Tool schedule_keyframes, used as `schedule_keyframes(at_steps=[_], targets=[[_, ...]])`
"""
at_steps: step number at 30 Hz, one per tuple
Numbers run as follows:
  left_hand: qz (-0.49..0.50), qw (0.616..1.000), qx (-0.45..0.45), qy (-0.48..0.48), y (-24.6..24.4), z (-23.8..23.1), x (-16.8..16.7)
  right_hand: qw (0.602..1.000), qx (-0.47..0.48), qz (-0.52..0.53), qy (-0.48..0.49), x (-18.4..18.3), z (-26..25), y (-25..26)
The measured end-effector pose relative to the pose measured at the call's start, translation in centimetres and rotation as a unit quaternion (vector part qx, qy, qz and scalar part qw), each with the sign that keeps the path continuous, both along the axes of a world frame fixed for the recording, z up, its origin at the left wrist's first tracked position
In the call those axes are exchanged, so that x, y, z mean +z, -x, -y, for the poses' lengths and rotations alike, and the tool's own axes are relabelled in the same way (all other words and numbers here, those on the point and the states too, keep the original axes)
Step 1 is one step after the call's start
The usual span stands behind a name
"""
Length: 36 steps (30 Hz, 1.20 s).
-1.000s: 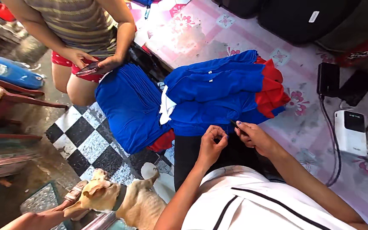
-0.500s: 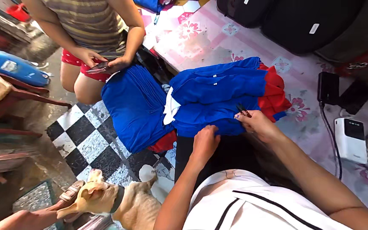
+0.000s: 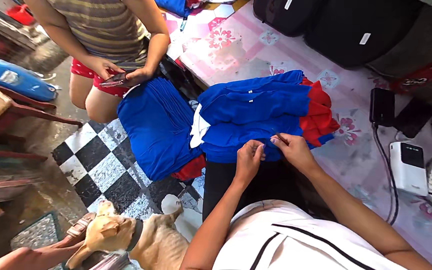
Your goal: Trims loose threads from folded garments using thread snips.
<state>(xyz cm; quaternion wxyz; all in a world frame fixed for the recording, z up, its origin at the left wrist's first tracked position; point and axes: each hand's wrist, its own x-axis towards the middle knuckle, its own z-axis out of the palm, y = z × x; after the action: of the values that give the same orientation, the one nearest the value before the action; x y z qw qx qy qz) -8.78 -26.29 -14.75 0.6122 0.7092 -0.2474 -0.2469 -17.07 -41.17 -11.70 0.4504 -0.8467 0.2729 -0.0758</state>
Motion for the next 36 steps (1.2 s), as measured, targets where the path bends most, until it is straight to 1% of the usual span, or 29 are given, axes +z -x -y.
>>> schedule_keyframes(at_steps=[1,2,3,4,5,6,8,12,16,20,25,28,30,34,35,36], targets=[[0.0,1.0,0.007,-0.011,0.1,-0.7,0.1,0.996,-0.027,-0.009,-0.09,0.5,0.2,-0.2],[0.007,1.0,0.011,-0.029,0.2,-1.3,0.4,0.981,-0.052,-0.011,-0.189,1.0,0.4,-0.3],[0.02,0.999,0.008,-0.05,0.2,-1.8,0.6,0.958,-0.066,-0.006,-0.281,1.2,0.5,-0.4],[0.035,0.997,-0.002,-0.068,0.1,-2.1,1.0,0.935,-0.07,0.0,-0.347,1.3,0.6,-0.4],[0.047,0.996,-0.013,-0.07,0.1,-2.1,1.3,0.921,-0.067,0.002,-0.384,1.2,0.7,-0.3],[0.054,0.997,-0.021,-0.058,0.0,-1.9,1.4,0.916,-0.059,0.003,-0.397,1.2,0.7,-0.3],[0.035,0.999,-0.009,-0.016,-0.2,-0.6,1.5,0.926,-0.035,0.003,-0.376,1.2,0.7,-0.3],[-0.088,0.994,0.037,0.05,-0.9,1.2,1.2,0.957,-0.017,-0.001,-0.291,1.0,0.6,-0.4],[-0.145,0.986,0.023,0.079,-1.2,0.3,0.7,0.952,-0.013,-0.014,-0.305,0.8,0.8,-0.3],[-0.144,0.986,0.013,0.085,-0.7,-1.0,0.3,0.956,-0.006,-0.008,-0.292,0.6,0.6,-0.4],[-0.072,0.995,0.023,0.072,-0.7,-0.3,0.4,0.967,0.016,-0.012,-0.254,0.8,0.6,-0.6],[-0.056,0.995,0.023,0.073,-0.6,-0.2,0.1,0.971,0.016,-0.017,-0.239,0.7,0.7,-0.4],[-0.071,0.996,0.019,0.056,-0.6,-0.6,-0.2,0.972,0.011,-0.004,-0.236,0.9,0.8,0.0],[-0.131,0.99,0.026,0.045,-0.5,-1.1,-0.9,0.957,0.003,0.006,-0.29,2.8,0.7,0.8],[-0.134,0.99,0.026,0.044,-0.5,-1.1,-1.0,0.963,0.012,0.006,-0.27,3.2,0.6,1.0],[-0.135,0.99,0.023,0.044,-0.5,-1.1,-0.9,0.976,0.028,0.005,-0.218,3.4,0.5,1.1]])
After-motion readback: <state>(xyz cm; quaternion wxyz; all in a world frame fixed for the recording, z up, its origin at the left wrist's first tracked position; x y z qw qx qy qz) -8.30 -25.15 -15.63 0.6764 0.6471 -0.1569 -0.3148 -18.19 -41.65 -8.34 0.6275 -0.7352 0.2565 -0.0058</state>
